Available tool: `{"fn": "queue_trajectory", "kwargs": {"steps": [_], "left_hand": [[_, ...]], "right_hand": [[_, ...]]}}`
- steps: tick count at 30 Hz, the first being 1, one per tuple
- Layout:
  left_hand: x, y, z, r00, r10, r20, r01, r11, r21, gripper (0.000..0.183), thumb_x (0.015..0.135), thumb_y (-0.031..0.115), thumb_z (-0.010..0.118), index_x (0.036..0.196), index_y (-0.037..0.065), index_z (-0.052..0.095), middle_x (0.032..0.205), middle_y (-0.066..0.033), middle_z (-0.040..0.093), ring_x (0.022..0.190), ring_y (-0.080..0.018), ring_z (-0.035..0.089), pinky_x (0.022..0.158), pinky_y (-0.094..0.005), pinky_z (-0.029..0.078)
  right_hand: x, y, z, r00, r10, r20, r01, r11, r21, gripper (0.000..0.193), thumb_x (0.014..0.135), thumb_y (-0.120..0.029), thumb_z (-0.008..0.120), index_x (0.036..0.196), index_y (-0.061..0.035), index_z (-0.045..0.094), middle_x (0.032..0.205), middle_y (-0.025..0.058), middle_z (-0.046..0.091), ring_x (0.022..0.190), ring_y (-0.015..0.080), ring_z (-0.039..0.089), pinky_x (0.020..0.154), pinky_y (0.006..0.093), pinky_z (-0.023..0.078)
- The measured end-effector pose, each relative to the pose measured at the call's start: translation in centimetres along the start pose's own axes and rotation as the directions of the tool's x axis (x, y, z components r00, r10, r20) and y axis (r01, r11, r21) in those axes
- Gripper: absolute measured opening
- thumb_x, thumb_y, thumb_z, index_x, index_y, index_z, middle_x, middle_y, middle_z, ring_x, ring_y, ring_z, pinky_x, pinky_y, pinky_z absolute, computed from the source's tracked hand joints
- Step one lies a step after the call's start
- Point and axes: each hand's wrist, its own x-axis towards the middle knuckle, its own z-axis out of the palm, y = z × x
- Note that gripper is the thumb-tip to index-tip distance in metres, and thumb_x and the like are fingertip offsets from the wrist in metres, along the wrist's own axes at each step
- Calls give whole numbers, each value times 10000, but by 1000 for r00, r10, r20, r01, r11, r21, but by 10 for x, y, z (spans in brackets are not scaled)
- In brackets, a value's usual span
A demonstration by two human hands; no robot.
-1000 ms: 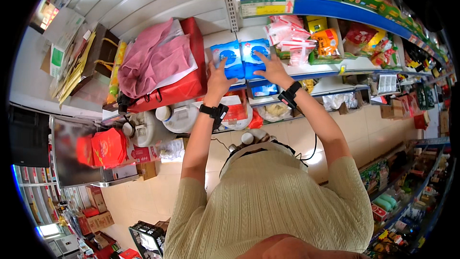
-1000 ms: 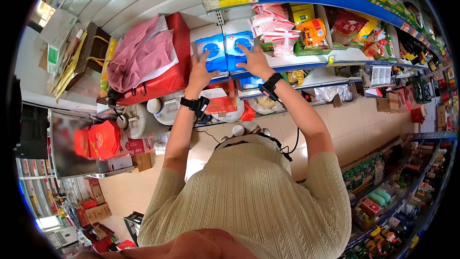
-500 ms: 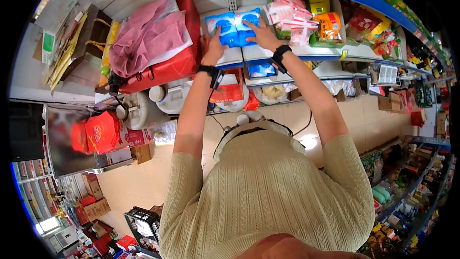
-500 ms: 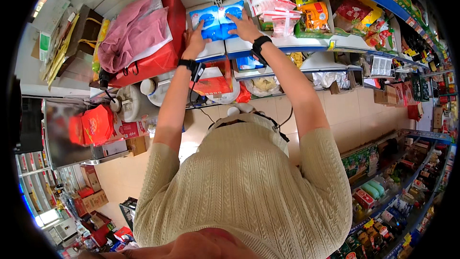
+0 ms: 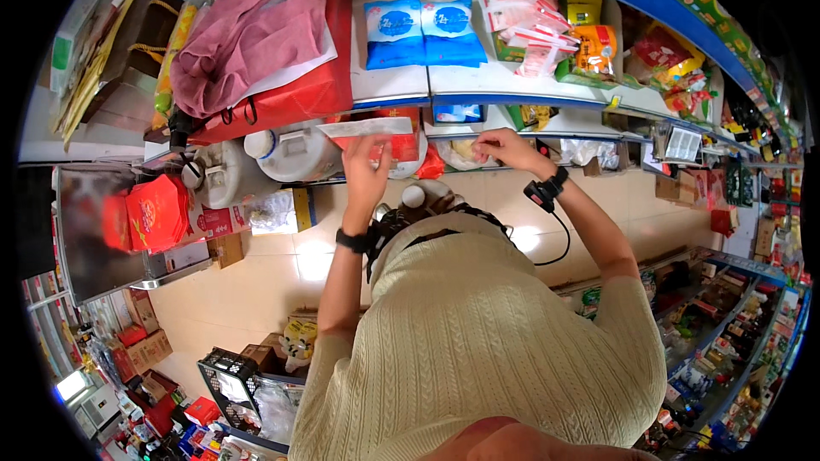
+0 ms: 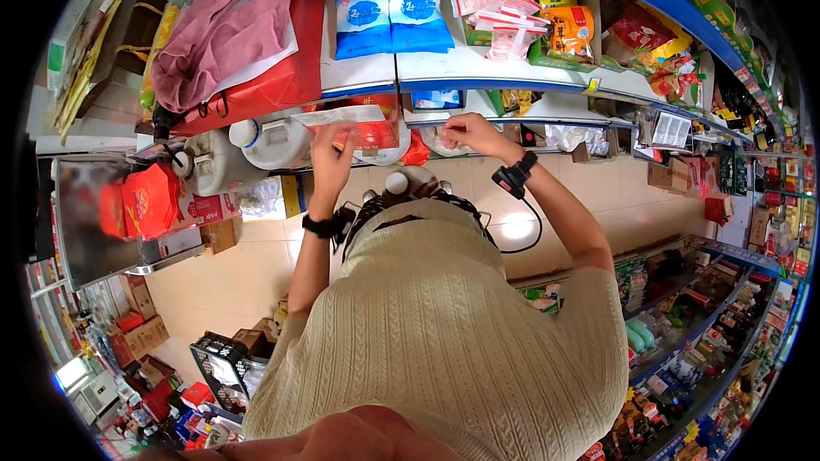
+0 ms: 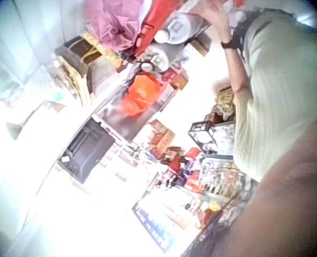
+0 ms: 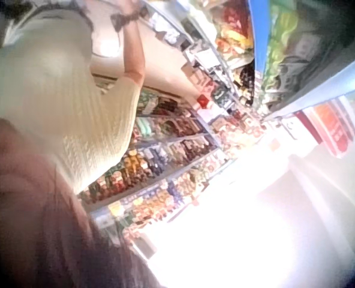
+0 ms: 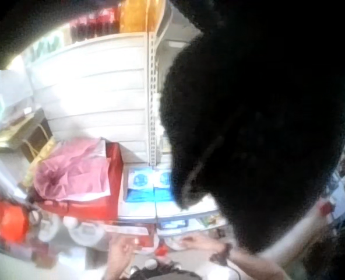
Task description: Restock and organize packages of wet wipes on a convenience store shelf.
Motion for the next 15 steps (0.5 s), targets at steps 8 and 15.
{"fn": "queue_trajectory", "kwargs": {"steps": [8, 15], "left_hand": [[-78, -47, 22, 933, -355, 52, 358, 914, -190, 90, 927, 37, 616, 989, 1, 671, 881, -83, 729, 844, -161, 686, 792, -291, 510], [-135, -76, 48, 850, -525, -39, 498, 825, -267, 88, 939, 24, 601, 998, -2, 661, 885, -87, 723, 857, -168, 677, 810, -293, 505]], "right_hand": [[128, 196, -28, 766, 642, -14, -371, 461, 806, 204, 906, -86, 630, 1024, 78, 600, 1027, 201, 653, 987, 320, 666, 850, 376, 571], [233, 271, -16, 782, 594, -189, 21, 278, 960, 101, 900, -60, 636, 970, -9, 583, 927, 135, 628, 900, 266, 619, 856, 385, 556]]}}
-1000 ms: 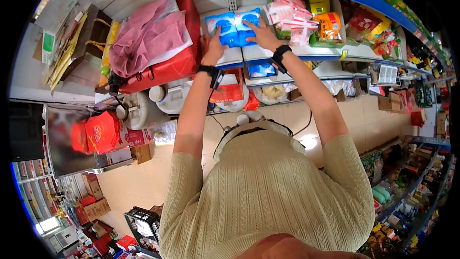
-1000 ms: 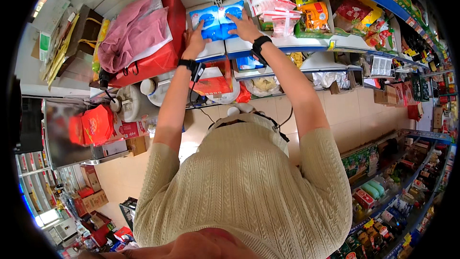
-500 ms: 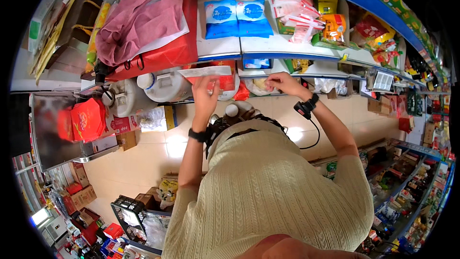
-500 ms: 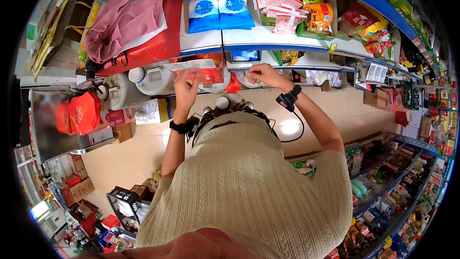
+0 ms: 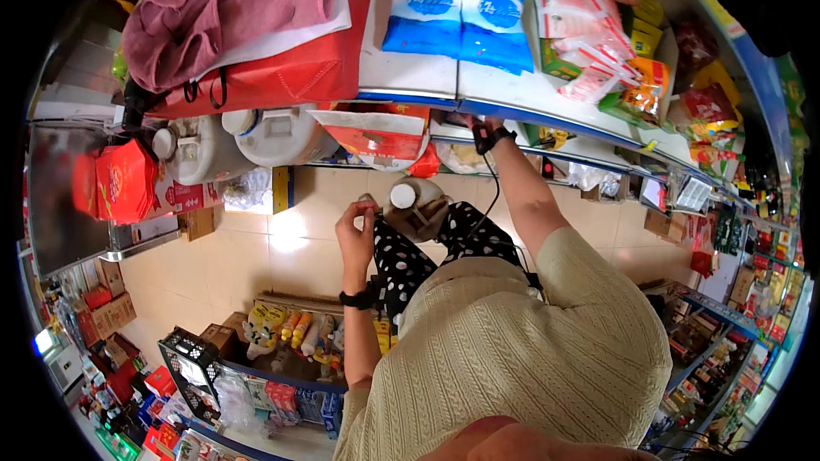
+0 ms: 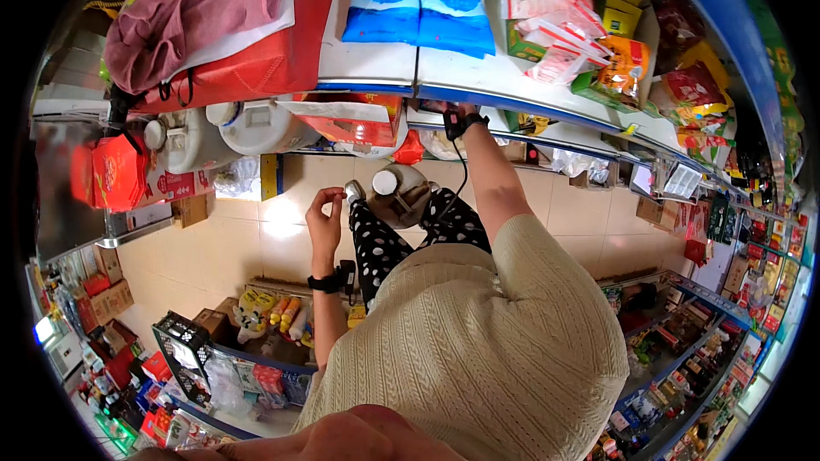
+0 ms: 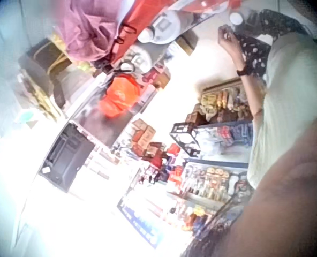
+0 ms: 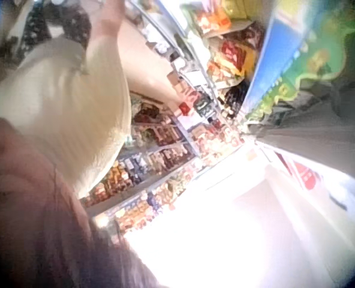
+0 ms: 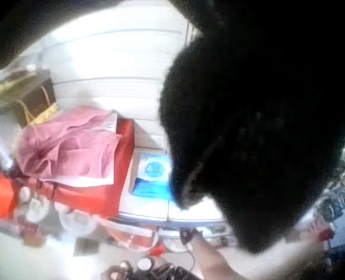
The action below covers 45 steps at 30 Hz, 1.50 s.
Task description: Restock and organize packages of wet wipes on a convenience store shelf.
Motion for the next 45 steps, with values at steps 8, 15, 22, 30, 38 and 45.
{"fn": "queue_trajectory", "kwargs": {"steps": [8, 15, 22, 30, 38, 45], "left_hand": [[-46, -7, 9, 972, -178, 151, 194, 977, -94, 114, 956, 49, 606, 1050, 4, 653, 916, -69, 726, 902, -136, 669, 820, -285, 510], [-6, 44, 12, 931, 7, 366, 54, 986, -157, 181, 956, 95, 622, 1117, 12, 621, 976, -77, 711, 908, -149, 672, 835, -297, 517], [43, 118, 42, 682, 91, 725, 222, 920, -323, 379, 938, 219, 690, 1231, 21, 553, 1095, -56, 657, 1010, -133, 613, 871, -279, 498], [41, 171, 40, 569, 294, 768, 86, 908, -410, 306, 915, 172, 715, 1147, 6, 604, 986, -22, 679, 881, -83, 610, 766, -265, 512], [38, 194, 17, 535, 355, 767, 31, 899, -438, 261, 922, 174, 705, 1105, 12, 615, 957, -15, 679, 864, -72, 607, 737, -258, 501], [48, 205, -13, 613, 389, 688, -80, 897, -436, 285, 939, 240, 690, 1087, 8, 617, 956, -12, 675, 855, -62, 589, 731, -260, 498]], "right_hand": [[2, 5, -11, 982, -186, 31, 187, 982, -15, 72, 916, -95, 638, 943, -78, 574, 881, 76, 607, 813, 197, 582, 764, 360, 558], [-166, -40, -10, 983, 10, 181, 75, 886, -457, 96, 910, -180, 678, 959, -128, 614, 856, -20, 600, 745, 113, 565, 661, 265, 506], [-394, -37, 44, 873, 56, 484, 352, 614, -706, 186, 938, -221, 670, 1051, -72, 664, 903, -26, 667, 800, 64, 621, 681, 229, 516], [-479, -30, 108, 853, -237, 464, 485, 688, -540, 394, 896, -195, 738, 1218, -31, 580, 1004, 4, 650, 837, 74, 603, 701, 239, 513], [-493, -8, 140, 708, -457, 538, 705, 488, -514, 357, 869, -140, 764, 1174, -9, 631, 1023, 23, 684, 914, 76, 598, 785, 259, 507], [-485, -6, 168, 628, -430, 649, 778, 363, -512, 345, 887, -158, 746, 1171, -4, 623, 1004, 21, 672, 893, 82, 592, 773, 261, 499]]}}
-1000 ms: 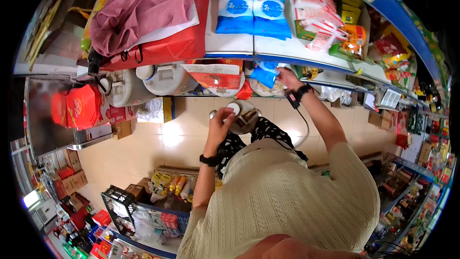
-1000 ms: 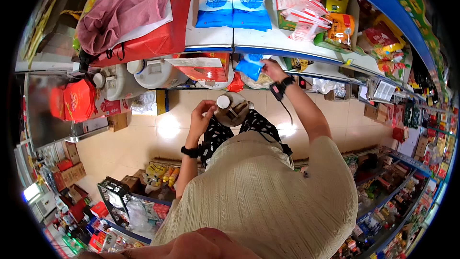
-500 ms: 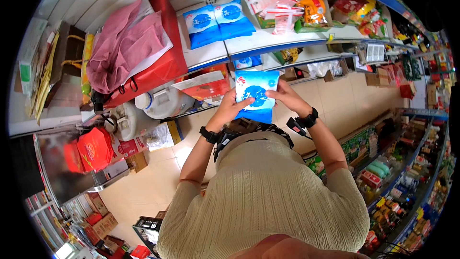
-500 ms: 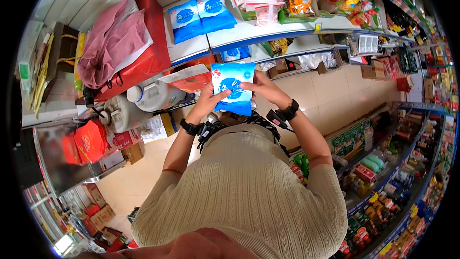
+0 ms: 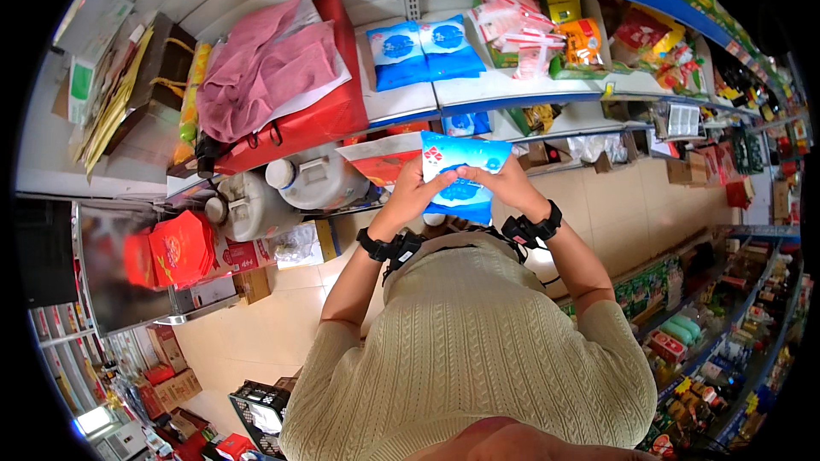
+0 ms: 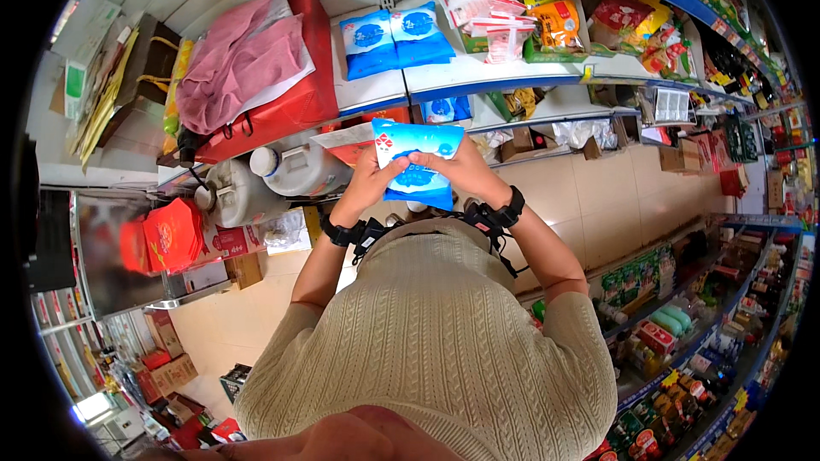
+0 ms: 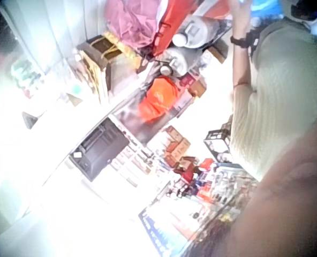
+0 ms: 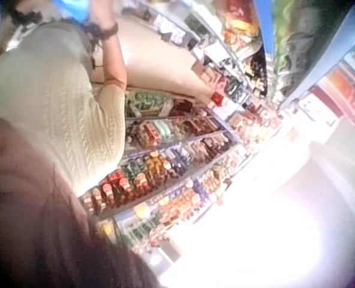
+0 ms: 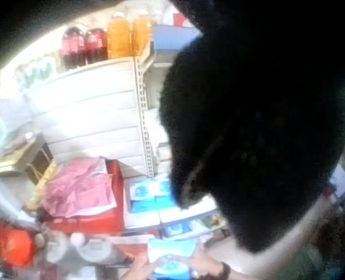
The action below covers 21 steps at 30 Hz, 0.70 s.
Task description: Restock and organize packages of wet wipes on a convenience store shelf.
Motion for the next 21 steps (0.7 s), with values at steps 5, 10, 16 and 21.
{"fn": "queue_trajectory", "kwargs": {"steps": [5, 10, 16, 21], "left_hand": [[-8, 11, -9, 998, 21, -63, -20, 1000, 16, 294, 948, 255, 678, 1087, 0, 632, 955, -20, 684, 831, -64, 593, 714, -255, 497], [-17, 18, -15, 988, 24, -155, -20, 999, 28, 287, 958, 261, 661, 1063, -6, 633, 926, -15, 676, 817, -63, 597, 706, -249, 496], [-20, 18, -16, 955, 90, -283, -106, 993, -43, 274, 962, 260, 653, 1048, 0, 638, 878, -10, 676, 804, -64, 605, 695, -241, 497], [-20, 21, -18, 944, 87, -318, -75, 996, 52, 240, 976, 244, 633, 1065, 21, 636, 927, -5, 674, 813, -53, 601, 707, -234, 501]], "right_hand": [[17, -12, 9, 998, 53, 14, -54, 998, 12, 375, 881, -204, 758, 1162, -4, 609, 995, 24, 654, 884, 87, 582, 768, 263, 493], [30, -23, 22, 1000, 7, 12, -8, 995, 96, 406, 873, -297, 765, 1128, 3, 666, 966, 77, 721, 853, 103, 657, 751, 267, 531], [43, -22, 32, 992, -41, 118, 46, 998, -39, 255, 910, -216, 725, 1030, 1, 663, 880, 9, 665, 799, 69, 576, 703, 257, 493], [53, -26, 29, 982, -153, 107, 147, 987, 56, 282, 915, -244, 715, 984, 10, 613, 831, 31, 617, 752, 76, 533, 673, 263, 466]]}}
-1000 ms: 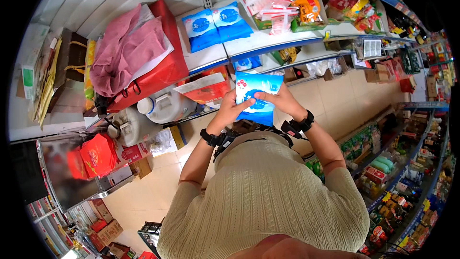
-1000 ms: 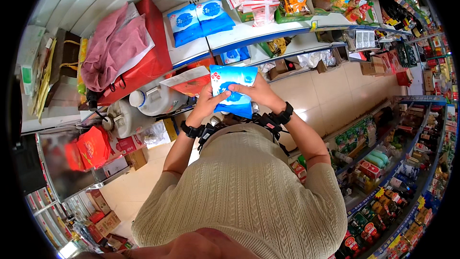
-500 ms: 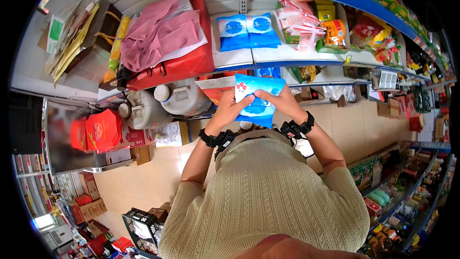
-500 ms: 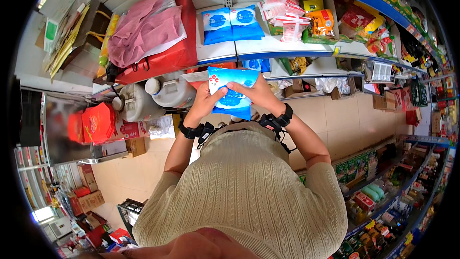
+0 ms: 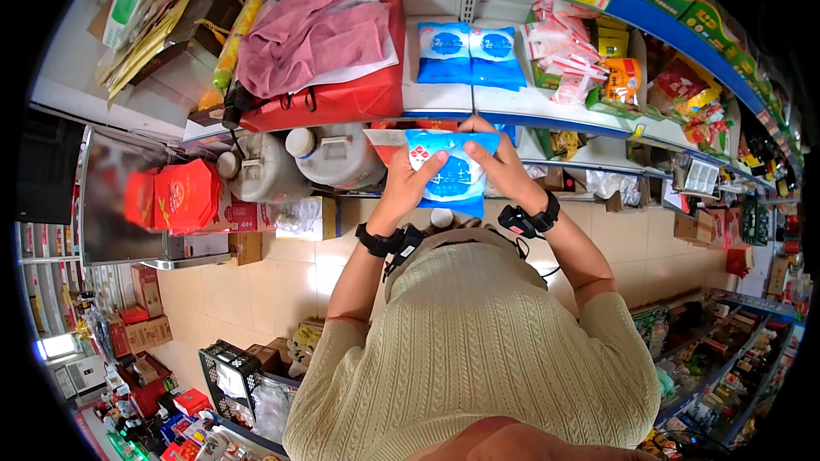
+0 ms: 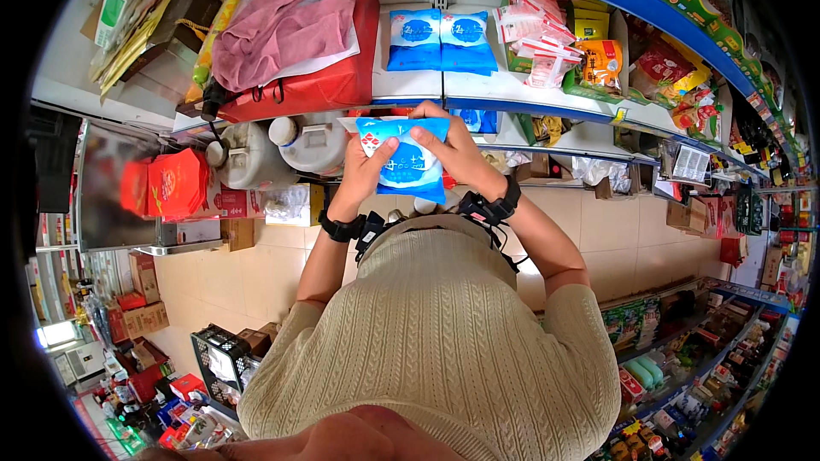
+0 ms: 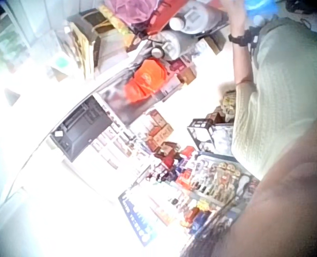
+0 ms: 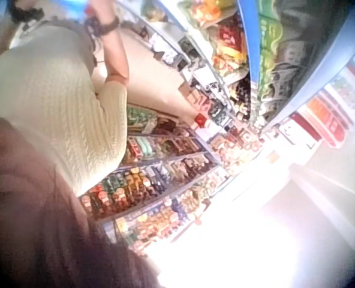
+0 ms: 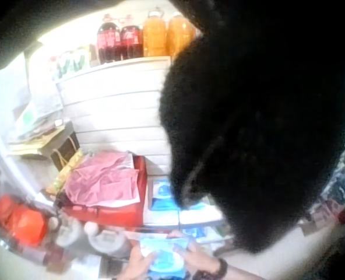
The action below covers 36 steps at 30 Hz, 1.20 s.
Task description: Restock and organize packages of wet wipes on a convenience store shelf.
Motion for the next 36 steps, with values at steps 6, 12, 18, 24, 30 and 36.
{"fn": "queue_trajectory", "kwargs": {"steps": [6, 12, 18, 24, 30, 36], "left_hand": [[6, 1, -4, 998, -54, 20, 54, 998, -24, 292, 966, 281, 647, 1033, -3, 635, 874, -28, 686, 782, -67, 620, 695, -235, 509], [11, -7, -3, 996, -86, -32, 82, 991, -109, 330, 997, 332, 589, 994, 5, 625, 838, -16, 667, 747, -58, 596, 661, -231, 494], [16, -5, -4, 1000, 26, 1, -26, 979, 202, 354, 1014, 343, 554, 992, -2, 627, 835, -24, 655, 757, -69, 581, 674, -262, 485], [15, 2, -17, 996, -50, 69, 28, 957, 290, 371, 1033, 338, 515, 1015, -16, 626, 828, -25, 639, 786, -79, 568, 698, -273, 476], [12, -4, -37, 966, -256, 42, 244, 951, 189, 440, 1036, 418, 487, 1030, 5, 639, 790, -3, 627, 743, -55, 534, 682, -252, 463], [0, -8, -42, 954, -298, -28, 297, 931, 213, 568, 1045, 480, 422, 798, 19, 645, 712, 22, 593, 679, -47, 495, 603, -244, 421]], "right_hand": [[5, 0, -14, 996, 3, 88, 11, 987, -162, 236, 942, -217, 674, 964, 3, 593, 804, -9, 559, 741, 60, 472, 636, 245, 409], [8, 4, -11, 986, 162, 49, -165, 985, 56, 205, 947, -208, 664, 957, -8, 622, 839, -10, 589, 790, 53, 504, 668, 232, 425], [21, 13, -28, 985, 19, 172, -14, 1000, -26, 236, 962, -208, 635, 1111, -30, 587, 961, 22, 622, 926, 95, 568, 813, 262, 459], [25, 27, -25, 998, 37, -52, -56, 902, -428, 199, 975, -106, 551, 1151, -13, 553, 1114, 116, 629, 1022, 239, 623, 869, 339, 484], [-6, -1, -16, 831, -347, 434, 555, 560, -615, 407, 959, -242, 575, 1314, -45, 551, 1402, 187, 516, 1285, 354, 500, 1065, 418, 398], [2, -11, -21, 846, 307, 437, 187, 596, -781, 648, 928, -416, 580, 1475, -112, 413, 1476, 131, 459, 1334, 312, 457, 1029, 424, 410]]}}
